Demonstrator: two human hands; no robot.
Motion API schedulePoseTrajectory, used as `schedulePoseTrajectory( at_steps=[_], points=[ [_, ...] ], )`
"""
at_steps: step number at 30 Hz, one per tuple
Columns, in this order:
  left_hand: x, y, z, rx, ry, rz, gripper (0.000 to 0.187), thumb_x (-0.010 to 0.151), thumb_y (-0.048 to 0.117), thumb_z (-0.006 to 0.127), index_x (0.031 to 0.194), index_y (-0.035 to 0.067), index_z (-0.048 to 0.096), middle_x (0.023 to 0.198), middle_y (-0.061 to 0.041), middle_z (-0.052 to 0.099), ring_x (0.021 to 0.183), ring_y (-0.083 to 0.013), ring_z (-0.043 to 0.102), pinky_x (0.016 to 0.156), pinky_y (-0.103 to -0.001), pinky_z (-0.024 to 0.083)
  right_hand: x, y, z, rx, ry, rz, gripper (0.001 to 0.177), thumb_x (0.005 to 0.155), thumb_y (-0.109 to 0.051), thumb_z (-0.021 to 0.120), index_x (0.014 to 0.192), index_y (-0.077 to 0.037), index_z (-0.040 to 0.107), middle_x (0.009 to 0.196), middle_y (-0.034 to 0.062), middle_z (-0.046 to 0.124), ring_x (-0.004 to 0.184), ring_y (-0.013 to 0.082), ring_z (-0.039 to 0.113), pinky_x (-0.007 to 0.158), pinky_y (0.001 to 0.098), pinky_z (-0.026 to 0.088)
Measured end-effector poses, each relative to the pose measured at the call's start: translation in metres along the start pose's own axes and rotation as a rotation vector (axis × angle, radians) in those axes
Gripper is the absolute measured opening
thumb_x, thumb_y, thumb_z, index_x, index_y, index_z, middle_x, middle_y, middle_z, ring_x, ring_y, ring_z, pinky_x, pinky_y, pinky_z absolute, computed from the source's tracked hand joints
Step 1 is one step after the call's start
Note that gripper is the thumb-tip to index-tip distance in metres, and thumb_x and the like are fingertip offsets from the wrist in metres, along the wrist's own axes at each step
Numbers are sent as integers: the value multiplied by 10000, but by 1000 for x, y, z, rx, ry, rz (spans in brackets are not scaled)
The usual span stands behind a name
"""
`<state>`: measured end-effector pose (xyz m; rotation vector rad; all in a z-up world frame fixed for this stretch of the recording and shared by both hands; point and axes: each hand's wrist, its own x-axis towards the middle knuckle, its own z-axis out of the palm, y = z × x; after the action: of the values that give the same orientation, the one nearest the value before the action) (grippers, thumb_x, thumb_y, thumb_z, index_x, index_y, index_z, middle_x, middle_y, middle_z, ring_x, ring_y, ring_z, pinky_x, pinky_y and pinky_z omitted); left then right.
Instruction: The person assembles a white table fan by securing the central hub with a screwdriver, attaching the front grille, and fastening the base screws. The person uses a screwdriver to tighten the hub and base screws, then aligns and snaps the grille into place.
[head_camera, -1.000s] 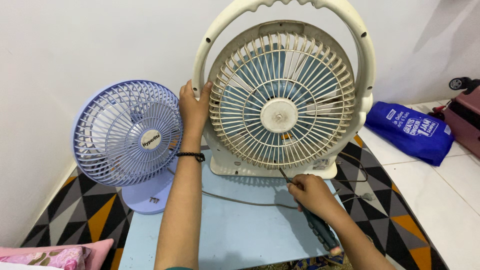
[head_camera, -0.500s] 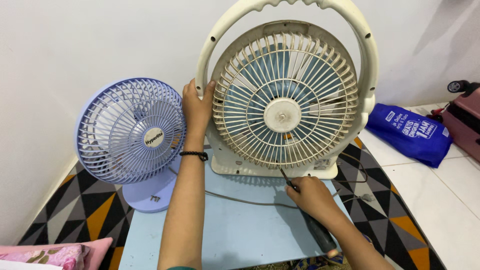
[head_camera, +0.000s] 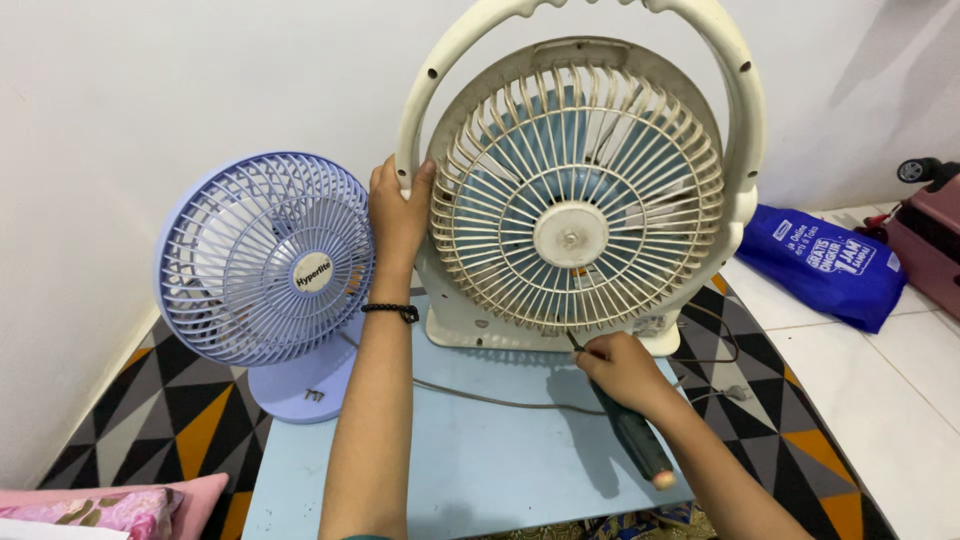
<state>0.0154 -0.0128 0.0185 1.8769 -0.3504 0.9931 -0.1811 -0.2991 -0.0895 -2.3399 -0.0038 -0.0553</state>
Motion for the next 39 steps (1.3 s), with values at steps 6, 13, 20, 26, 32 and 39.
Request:
schedulePoseTrajectory(
  at_steps=[6,13,20,26,32,39],
  points=[
    [3,-5,-6,-18,-64,-1,514,974,438,686,1282,30,640,1118,-181,647,995,-333,659,854,-423,533,13,21,37,643,21,198,312,952,-220,616,909,52,761,599,57,616,471,166,545,460,305,439],
    [3,-5,-7,-33,-92,-16,513,971,444,684,1279,36,645,1134,-175,645,1021,-327,661,877,-419,536,16,37,65,962,9,140,324,991,-237,548,1027,48,697,663,41,591,481,144,531,462,265,411],
    [3,-5,-7,-31,-114,-46,551,977,482,654,1296,35,625,1153,-178,631,1013,-317,667,856,-415,546,25,54,82,1424,-116,162,271,1013,-285,543,1003,-22,605,669,-2,536,492,122,478,471,263,380],
    [3,-6,-6,-41,-83,9,554,987,477,667,1309,28,630,1157,-186,637,1030,-327,663,887,-418,540,25,46,73,1811,-362,220,229,1015,-311,550,1036,-85,572,669,-54,505,484,81,454,436,245,340],
    [-1,0,-7,-73,-88,-76,495,972,418,680,1290,40,643,1160,-177,659,1039,-317,671,893,-406,537,-4,12,45,1166,-276,435,347,980,-280,537,1072,41,631,621,5,502,433,128,447,396,265,345],
    [-15,16,-13,-58,69,57,482,975,241,702,1361,-27,591,1301,-221,665,1191,-359,663,1006,-415,524,-14,11,36,967,-348,265,387,979,-238,519,1046,108,678,591,59,560,389,156,471,389,283,380]
  ],
)
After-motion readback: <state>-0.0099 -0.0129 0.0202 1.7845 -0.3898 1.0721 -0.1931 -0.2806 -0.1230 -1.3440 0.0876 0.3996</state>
